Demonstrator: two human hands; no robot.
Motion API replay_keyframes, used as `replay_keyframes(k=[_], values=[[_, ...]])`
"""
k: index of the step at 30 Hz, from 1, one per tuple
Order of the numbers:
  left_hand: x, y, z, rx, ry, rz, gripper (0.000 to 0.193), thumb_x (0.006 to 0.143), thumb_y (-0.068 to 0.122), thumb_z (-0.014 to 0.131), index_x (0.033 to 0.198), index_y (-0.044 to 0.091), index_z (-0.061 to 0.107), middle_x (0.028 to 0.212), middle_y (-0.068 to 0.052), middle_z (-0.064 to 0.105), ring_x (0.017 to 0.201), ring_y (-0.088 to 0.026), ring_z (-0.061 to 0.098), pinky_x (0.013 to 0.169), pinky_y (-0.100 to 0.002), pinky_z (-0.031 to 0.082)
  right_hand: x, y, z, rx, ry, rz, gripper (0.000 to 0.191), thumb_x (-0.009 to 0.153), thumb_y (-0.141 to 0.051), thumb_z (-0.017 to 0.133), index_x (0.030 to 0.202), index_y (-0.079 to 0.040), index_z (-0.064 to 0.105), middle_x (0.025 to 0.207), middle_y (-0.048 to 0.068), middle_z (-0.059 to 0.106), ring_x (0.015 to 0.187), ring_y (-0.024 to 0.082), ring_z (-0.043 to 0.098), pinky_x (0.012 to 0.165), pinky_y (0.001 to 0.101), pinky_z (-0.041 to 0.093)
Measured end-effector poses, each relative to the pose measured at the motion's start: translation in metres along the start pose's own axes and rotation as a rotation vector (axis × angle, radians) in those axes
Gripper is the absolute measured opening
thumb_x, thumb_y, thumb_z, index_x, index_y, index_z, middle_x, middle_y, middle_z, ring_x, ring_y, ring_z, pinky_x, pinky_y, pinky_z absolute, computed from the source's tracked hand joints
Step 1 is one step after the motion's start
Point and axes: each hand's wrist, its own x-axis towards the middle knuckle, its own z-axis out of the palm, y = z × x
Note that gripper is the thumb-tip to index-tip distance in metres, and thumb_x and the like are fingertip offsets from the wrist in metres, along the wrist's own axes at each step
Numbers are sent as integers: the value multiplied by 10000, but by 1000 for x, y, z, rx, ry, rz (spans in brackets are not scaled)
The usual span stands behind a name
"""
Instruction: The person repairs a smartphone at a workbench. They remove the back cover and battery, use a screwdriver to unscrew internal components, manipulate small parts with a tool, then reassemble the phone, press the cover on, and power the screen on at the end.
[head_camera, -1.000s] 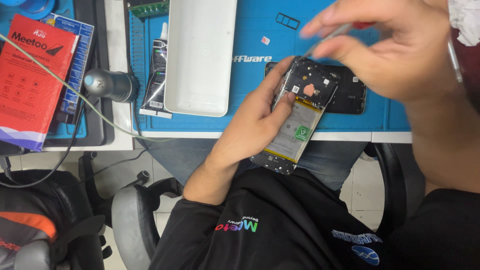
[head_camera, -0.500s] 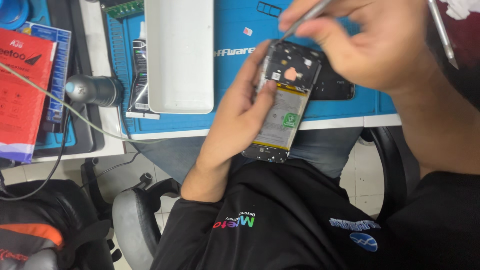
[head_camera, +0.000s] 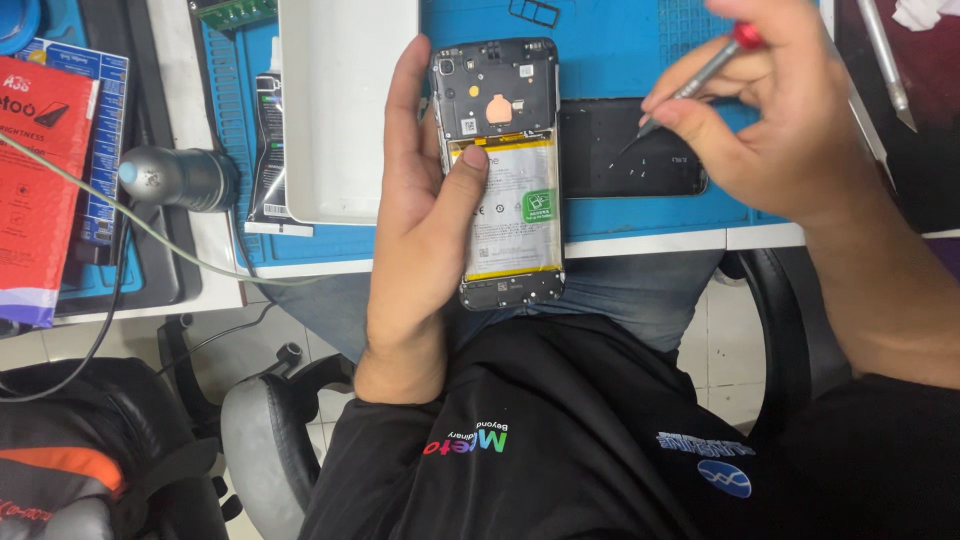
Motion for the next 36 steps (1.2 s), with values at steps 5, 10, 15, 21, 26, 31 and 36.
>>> replay_keyframes(k=[5, 10, 15, 21, 26, 31, 36], values=[[0, -2, -2, 27, -19, -2, 653, 1170, -49, 487, 1679, 99, 106, 1511, -173, 497, 1369, -202, 493, 1204, -309, 379, -1, 1, 2, 57, -8, -6, 572, 1089, 130, 624, 1476, 49, 211, 1003, 231, 714, 920, 260, 755, 829, 305, 613], [-1, -4, -4, 78, -29, 4, 661, 1162, -55, 484, 1676, 103, 100, 1498, -165, 494, 1366, -194, 489, 1206, -305, 374, 1, 2, -3, 243, 48, 72, 549, 1142, 144, 552, 1456, 48, 113, 1059, 257, 682, 962, 305, 760, 894, 350, 667], [5, -11, -3, 115, -58, 9, 631, 1153, -51, 529, 1638, 94, 151, 1468, -166, 548, 1332, -176, 506, 1178, -297, 391, 13, -12, -13, 472, 217, 252, 217, 1130, 47, 541, 1272, 100, 386, 1046, 171, 655, 937, 234, 742, 844, 309, 664], [12, -20, 3, 34, -54, -66, 546, 1122, -4, 580, 1537, 83, 236, 1322, -172, 646, 1212, -165, 619, 1098, -309, 502, 26, -18, -17, 382, 154, 192, 81, 1175, 71, 527, 1158, 146, 551, 1059, 206, 660, 974, 270, 742, 894, 336, 658], [11, -19, 4, 67, -69, -71, 509, 1131, -5, 583, 1497, 81, 239, 1290, -170, 654, 1181, -144, 622, 1052, -280, 502, 28, -14, -8, 449, 155, 125, 107, 1196, 64, 508, 1156, 160, 530, 1075, 208, 653, 1011, 285, 749, 930, 350, 673], [8, -17, 4, 92, -82, -74, 514, 1139, -3, 582, 1510, 88, 238, 1269, -145, 673, 1175, -125, 621, 1056, -266, 493, 28, -13, -1, 499, 160, 73, 135, 1216, 56, 488, 1155, 174, 510, 1091, 209, 645, 1049, 300, 756, 967, 364, 687], [7, -15, 4, 103, -91, -65, 511, 1146, -3, 581, 1514, 92, 240, 1272, -132, 674, 1180, -118, 619, 1061, -263, 489, 30, -10, 0, 461, 125, 44, 147, 1246, 62, 473, 1162, 182, 483, 1069, 210, 650, 1041, 302, 763, 961, 356, 692]])
